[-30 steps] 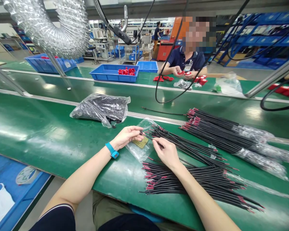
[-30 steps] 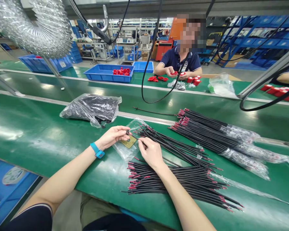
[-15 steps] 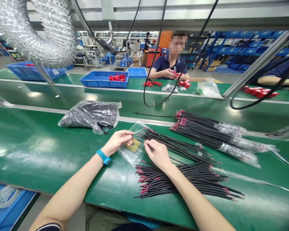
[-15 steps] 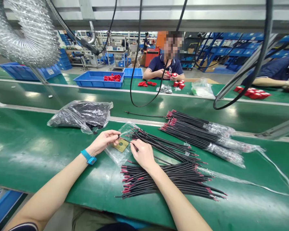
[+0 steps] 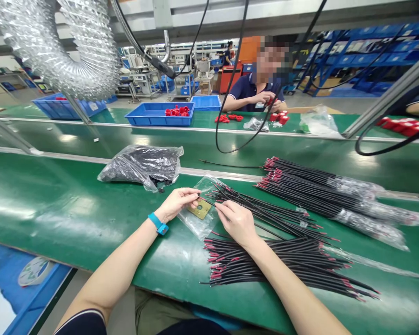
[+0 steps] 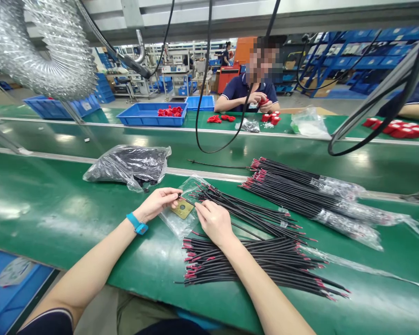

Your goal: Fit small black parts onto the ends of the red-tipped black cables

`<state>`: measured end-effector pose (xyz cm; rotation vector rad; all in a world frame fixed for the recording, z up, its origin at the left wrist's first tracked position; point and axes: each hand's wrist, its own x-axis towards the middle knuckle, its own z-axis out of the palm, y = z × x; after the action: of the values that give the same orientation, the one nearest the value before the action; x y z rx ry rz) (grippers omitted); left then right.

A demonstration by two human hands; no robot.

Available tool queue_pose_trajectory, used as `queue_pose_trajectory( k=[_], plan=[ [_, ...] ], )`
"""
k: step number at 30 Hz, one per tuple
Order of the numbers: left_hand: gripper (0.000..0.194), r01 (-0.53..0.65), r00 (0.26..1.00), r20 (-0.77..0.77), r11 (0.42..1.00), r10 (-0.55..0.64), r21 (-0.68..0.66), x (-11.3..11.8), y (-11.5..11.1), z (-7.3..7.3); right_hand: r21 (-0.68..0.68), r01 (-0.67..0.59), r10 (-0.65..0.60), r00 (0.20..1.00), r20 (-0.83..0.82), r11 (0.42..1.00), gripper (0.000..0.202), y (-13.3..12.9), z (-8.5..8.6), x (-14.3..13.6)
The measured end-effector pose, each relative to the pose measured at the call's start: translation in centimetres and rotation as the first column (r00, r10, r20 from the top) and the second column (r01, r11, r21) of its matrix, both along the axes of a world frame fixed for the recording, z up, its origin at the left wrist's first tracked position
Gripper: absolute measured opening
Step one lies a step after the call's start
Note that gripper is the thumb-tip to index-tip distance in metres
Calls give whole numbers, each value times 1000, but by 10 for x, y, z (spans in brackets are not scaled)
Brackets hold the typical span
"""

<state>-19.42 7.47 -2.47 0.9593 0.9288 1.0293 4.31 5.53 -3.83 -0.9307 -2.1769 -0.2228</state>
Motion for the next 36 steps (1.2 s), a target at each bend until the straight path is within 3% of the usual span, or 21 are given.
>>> queue_pose_trajectory(
  k=[10, 22, 28, 36],
  plan=[
    [45, 22, 1000, -1, 1000, -22, 0, -1, -2, -1, 56, 46, -50, 995, 86, 997, 20, -1, -3, 1],
    [48, 114, 979, -183, 986, -91, 120, 16, -16, -3, 50, 20, -27, 991, 131, 999, 21, -5, 0, -3],
    [31, 142, 943, -330, 938, -32, 316, 22, -21, -2, -47, 10, -6, 997, 74, 999, 25, -7, 0, -3],
    [28, 167, 926, -378, 912, -14, 374, 29, -28, -4, -285, -116, 98, 992, -76, 951, 27, -6, -5, -2]
  ],
)
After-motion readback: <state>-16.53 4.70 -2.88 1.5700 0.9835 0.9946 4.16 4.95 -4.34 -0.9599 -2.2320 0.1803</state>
